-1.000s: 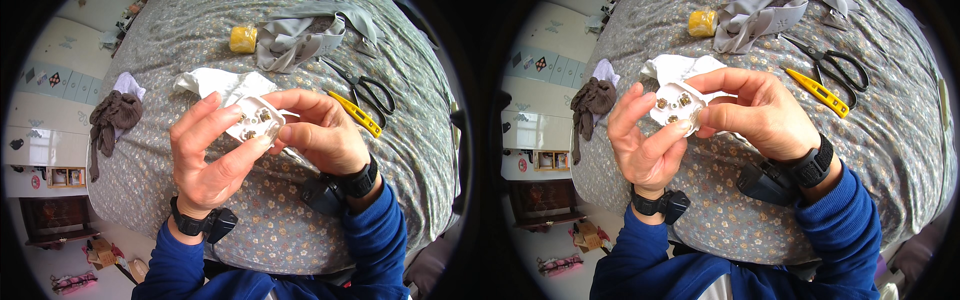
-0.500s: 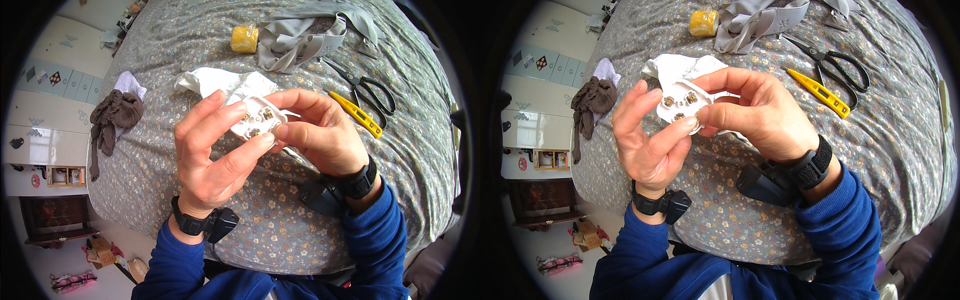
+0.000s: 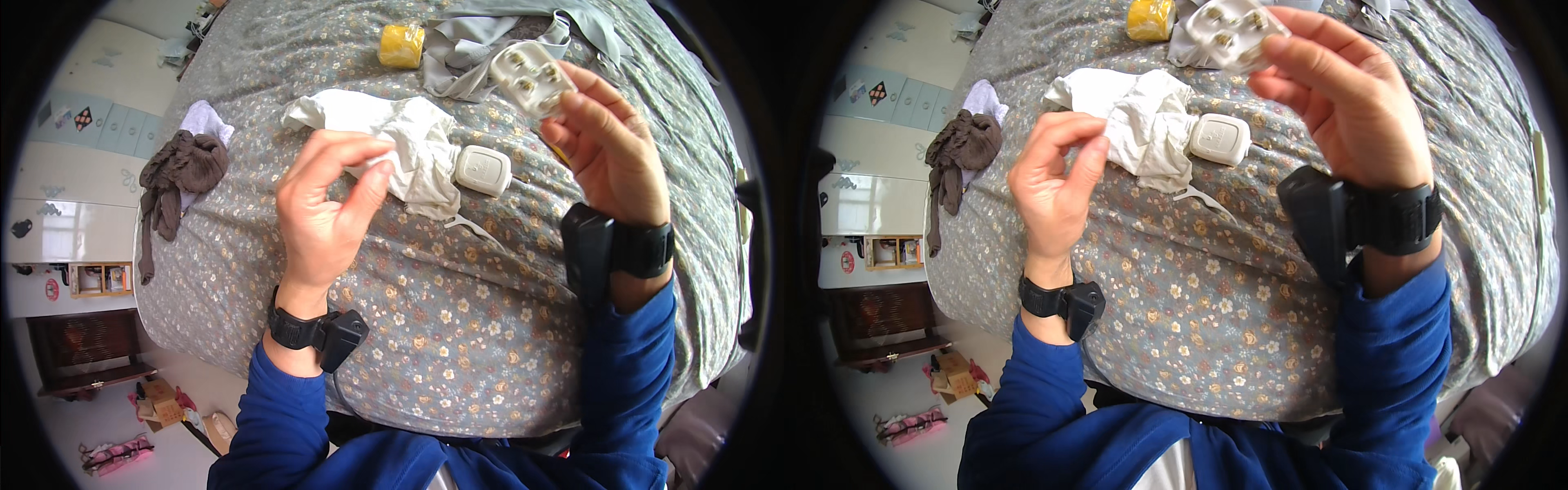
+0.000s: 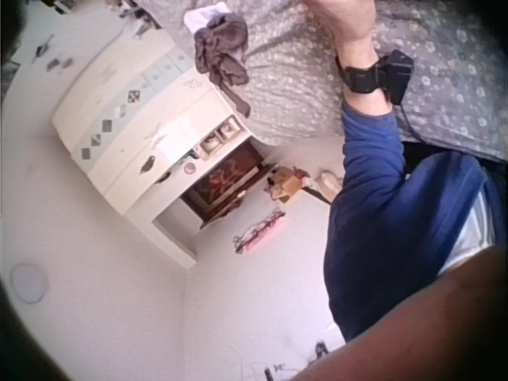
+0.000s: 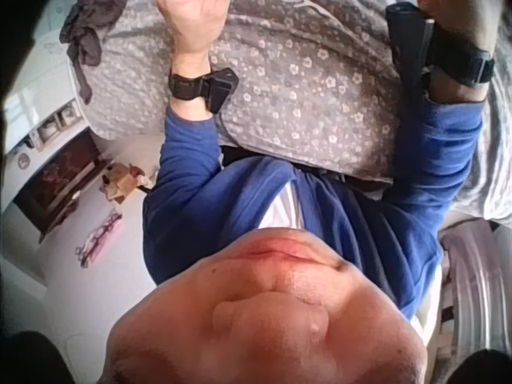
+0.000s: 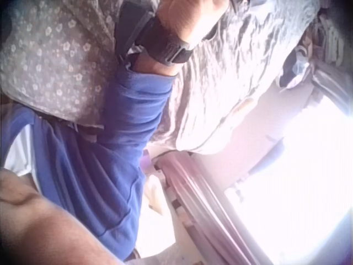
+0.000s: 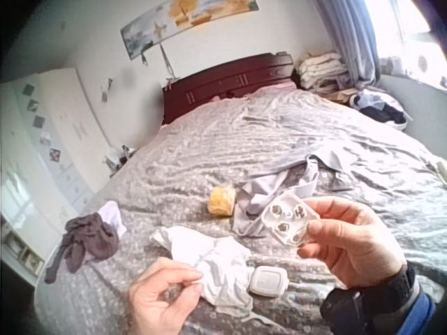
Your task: The person assembles a white electrical plug by inserting metal terminals into the housing and tightening them with a yellow screwdriver. They then attach the cover and retrieve a power strip from a storage area.
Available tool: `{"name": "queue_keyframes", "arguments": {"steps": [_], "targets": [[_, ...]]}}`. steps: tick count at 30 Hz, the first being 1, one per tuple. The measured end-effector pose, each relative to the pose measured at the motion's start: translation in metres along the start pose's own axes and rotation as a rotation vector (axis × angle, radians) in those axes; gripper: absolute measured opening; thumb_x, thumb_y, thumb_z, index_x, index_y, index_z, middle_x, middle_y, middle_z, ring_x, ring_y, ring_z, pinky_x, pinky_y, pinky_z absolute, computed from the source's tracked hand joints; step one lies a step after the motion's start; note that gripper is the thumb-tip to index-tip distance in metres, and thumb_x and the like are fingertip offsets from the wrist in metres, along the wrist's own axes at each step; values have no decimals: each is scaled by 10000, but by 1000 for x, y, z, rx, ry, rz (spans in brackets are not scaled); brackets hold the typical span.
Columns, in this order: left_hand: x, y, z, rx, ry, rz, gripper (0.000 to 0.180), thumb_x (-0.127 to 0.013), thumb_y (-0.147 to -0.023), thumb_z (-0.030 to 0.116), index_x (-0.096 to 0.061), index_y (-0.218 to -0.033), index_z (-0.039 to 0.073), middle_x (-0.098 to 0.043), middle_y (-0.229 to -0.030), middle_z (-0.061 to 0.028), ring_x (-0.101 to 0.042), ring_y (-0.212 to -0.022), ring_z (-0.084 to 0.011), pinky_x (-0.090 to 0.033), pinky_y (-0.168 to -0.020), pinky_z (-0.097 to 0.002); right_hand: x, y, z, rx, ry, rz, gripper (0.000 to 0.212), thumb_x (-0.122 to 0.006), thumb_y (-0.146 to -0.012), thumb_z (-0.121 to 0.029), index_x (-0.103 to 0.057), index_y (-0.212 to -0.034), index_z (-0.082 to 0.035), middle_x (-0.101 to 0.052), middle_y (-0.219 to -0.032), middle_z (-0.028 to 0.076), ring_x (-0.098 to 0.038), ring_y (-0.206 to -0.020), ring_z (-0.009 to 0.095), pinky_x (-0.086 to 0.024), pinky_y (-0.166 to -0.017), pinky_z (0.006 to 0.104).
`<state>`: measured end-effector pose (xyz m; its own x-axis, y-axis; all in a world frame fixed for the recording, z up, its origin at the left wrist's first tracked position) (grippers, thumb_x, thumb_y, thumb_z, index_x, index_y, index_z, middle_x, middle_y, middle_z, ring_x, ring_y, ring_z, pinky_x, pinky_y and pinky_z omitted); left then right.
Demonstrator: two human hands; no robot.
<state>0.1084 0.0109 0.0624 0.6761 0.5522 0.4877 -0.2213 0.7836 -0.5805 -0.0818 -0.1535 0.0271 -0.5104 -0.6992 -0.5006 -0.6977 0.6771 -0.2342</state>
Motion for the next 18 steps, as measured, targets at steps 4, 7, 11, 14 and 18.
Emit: {"name": "queue_keyframes", "arguments": {"steps": [4, 7, 11, 14, 18], "targets": [[-29, -3, 1, 84, 79, -130, 132, -717, -800, -20, -713, -923, 29, -668, -892, -59, -640, -804, -144, -507, -682, -254, 28, -2, -18, 72, 31, 66, 404, -583, -964, -126, -499, -1314, 56, -644, -1130, 162, -674, -945, 163, -563, -867, 249], [-63, -20, 15, -119, -14, -293, 256, -757, -760, 44, -691, -1007, 37, -657, -993, -86, -637, -898, -221, -506, -765, -318, 33, -2, -16, 86, 2, 63, 407, -589, -962, -128, -499, -1315, 53, -645, -1131, 164, -674, -946, 168, -563, -871, 254], [-108, -22, 10, -193, -203, -621, 422, -780, -733, 128, -654, -1132, 72, -630, -1064, -91, -603, -1003, -279, -476, -875, -361, 37, -3, -7, 33, -1, 85, 424, -631, -938, -135, -520, -1305, 47, -665, -1083, 153, -680, -947, 176, -566, -854, 252], [-104, -22, -16, 154, 154, -626, 425, -757, -791, 121, -629, -1192, 64, -641, -1086, -59, -629, -955, -201, -493, -846, -288, 38, -2, -5, 26, 3, 130, 426, -630, -938, -137, -519, -1307, 45, -674, -1055, 135, -679, -920, 162, -566, -828, 241], [-71, -27, -39, 539, 1177, -329, 814, -755, -789, 498, -414, -1406, 91, -584, -1184, -104, -624, -1021, -231, -582, -823, -348, 19, -3, -2, 19, -74, 72, 388, -622, -941, -117, -532, -1282, 44, -674, -1041, 123, -675, -884, 148, -566, -809, 244]]}}
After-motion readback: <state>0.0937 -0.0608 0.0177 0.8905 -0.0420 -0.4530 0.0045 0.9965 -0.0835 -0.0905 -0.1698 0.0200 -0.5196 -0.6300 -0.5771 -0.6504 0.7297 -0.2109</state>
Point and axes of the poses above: each hand's wrist, its own y-axis away from the middle knuckle, its own x-axis out of the back of the hand, z = x × y, the point moved 8 cm from there along -y, towards the middle knuckle
